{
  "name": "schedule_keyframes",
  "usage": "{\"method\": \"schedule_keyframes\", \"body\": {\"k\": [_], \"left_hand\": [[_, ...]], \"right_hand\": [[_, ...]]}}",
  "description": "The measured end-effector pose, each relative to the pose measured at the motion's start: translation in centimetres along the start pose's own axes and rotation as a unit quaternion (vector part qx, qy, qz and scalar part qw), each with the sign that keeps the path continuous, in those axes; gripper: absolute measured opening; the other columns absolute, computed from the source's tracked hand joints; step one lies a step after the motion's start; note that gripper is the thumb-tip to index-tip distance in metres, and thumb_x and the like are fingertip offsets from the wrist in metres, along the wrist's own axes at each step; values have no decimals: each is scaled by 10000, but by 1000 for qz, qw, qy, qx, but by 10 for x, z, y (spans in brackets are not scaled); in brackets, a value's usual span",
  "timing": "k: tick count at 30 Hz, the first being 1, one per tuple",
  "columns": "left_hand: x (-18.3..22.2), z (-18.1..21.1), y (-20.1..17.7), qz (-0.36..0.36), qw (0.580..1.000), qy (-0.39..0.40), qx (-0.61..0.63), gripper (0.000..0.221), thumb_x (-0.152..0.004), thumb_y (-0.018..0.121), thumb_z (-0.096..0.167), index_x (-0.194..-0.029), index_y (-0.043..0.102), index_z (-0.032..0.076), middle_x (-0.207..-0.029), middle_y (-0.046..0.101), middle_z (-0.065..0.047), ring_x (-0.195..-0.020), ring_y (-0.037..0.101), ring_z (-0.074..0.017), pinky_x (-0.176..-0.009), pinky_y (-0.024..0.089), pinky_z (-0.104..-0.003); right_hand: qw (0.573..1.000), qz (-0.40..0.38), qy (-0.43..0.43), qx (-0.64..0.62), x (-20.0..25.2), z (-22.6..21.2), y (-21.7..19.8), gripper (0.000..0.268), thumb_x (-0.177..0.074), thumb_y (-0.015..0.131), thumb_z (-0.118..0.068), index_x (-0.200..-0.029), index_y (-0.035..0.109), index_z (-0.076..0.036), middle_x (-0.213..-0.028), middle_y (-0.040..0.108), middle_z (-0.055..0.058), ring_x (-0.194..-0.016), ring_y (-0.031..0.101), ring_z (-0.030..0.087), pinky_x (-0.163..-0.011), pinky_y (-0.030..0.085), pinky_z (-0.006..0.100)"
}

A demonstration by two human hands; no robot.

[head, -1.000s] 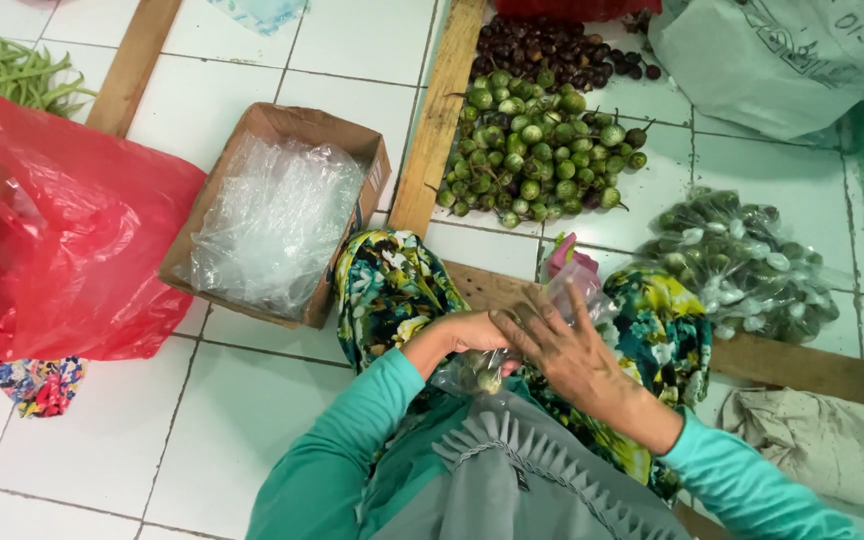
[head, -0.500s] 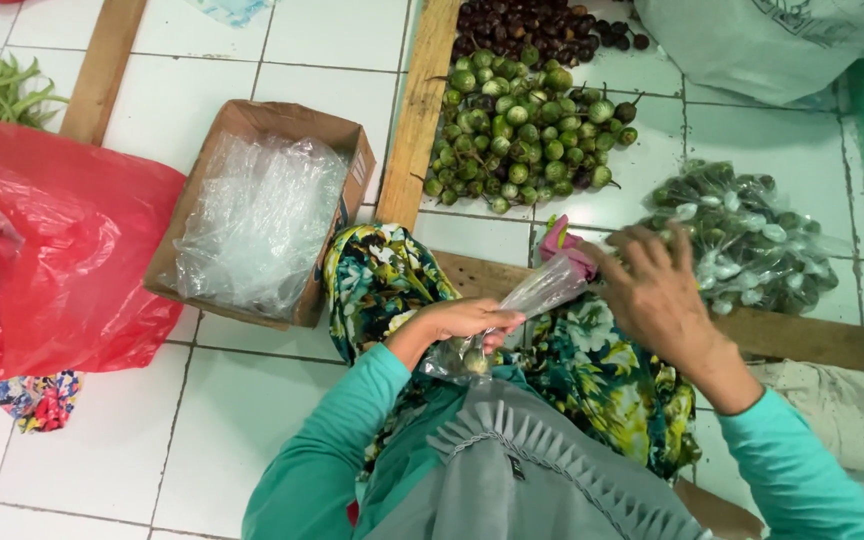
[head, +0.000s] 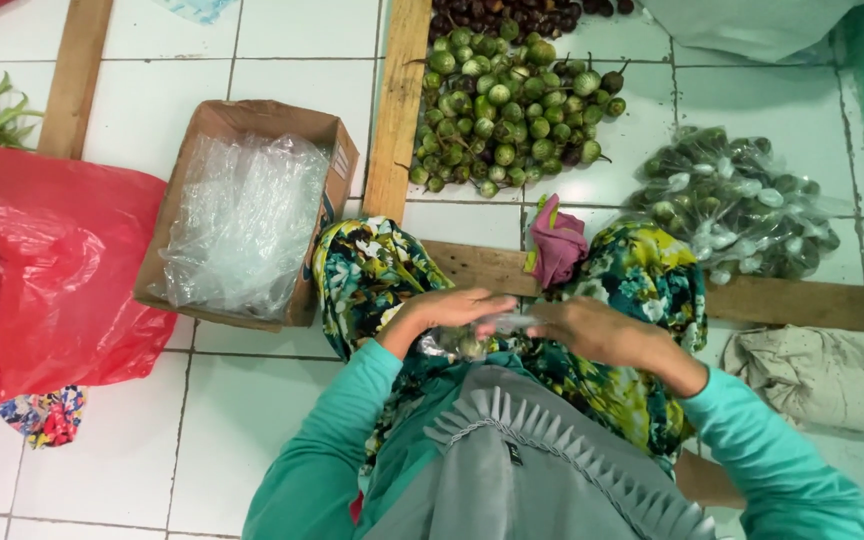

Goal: The person sits on the floor and repeatedly picks small green fruits, wipes them with a pink cloth, places them into clear plastic bags, and ties the bags shut. The person places the finished bags into a cardboard box.

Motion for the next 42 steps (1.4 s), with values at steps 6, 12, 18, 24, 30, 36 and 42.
{"method": "schedule_keyframes", "body": {"k": [6, 12, 18, 24, 30, 36, 42], "left_hand": [[10, 57, 0, 118, 991, 48, -49, 437, -1055, 554, 181, -1402, 523, -82, -709, 671, -100, -706, 671, -223, -773, 542, -358], [-1, 39, -15, 274, 947, 166, 17, 536, -1085, 587, 196, -1586, 396, 193, -1064, 757, -161, -842, 715, -168, -871, 568, -327], [-16, 1, -36, 420, 876, 233, -49, 364, -1025, 656, 100, -1376, 630, 193, -1199, 680, -20, -1136, 622, -180, -1024, 488, -303], [-33, -35, -43, 507, 858, 79, 38, 149, -975, 691, 179, -1095, 742, 107, -987, 754, -148, -837, 713, -241, -747, 578, -362], [-45, -39, -44, 485, 868, 21, 107, 287, -886, 611, 11, -1162, 658, -52, -1013, 720, -229, -604, 731, -210, -526, 615, -284], [-28, -4, -45, 500, 862, 84, 12, 241, -783, 755, 100, -980, 678, -16, -941, 704, -197, -743, 736, -251, -607, 572, -329], [-31, 7, -36, 457, 852, 248, -67, 140, -784, 766, 4, -869, 669, 57, -929, 704, -63, -647, 617, -145, -549, 494, -252]], "right_hand": [[972, 144, -14, -186, -39, 37, -32, 390, -1093, 497, -331, -1275, 766, -116, -921, 779, 148, -815, 741, 267, -746, 583, 452], [882, 215, -52, -415, -101, 83, 3, 236, -1089, 512, -158, -1276, 601, -46, -586, 523, 56, -382, 484, 118, -325, 406, 226], [819, 305, -16, -485, -113, 109, 21, 169, -1036, 570, -90, -1125, 691, -13, -522, 498, 61, -412, 429, 106, -337, 319, 218], [819, 340, 8, -461, -108, 102, 32, 187, -1017, 693, -172, -1037, 765, -1, -517, 542, 85, -468, 449, 107, -408, 377, 254], [863, 418, 15, -285, -85, 74, 10, 221, -951, 799, -198, -1114, 806, -49, -702, 709, 200, -721, 705, 240, -600, 523, 367], [853, 455, -23, -255, -79, 82, 1, 137, -1009, 741, -143, -1068, 813, -43, -834, 715, 182, -815, 703, 287, -692, 543, 406], [845, 451, -48, -284, -86, 94, 5, 131, -977, 774, -131, -1043, 810, -23, -887, 720, 159, -853, 697, 276, -730, 545, 426]]}}
Point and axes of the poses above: each hand's wrist, its own x-axis away from the middle knuckle, its own y-axis out of the palm, z = x × y, the point moved 7 cm from there along -x, towards the middle knuckle
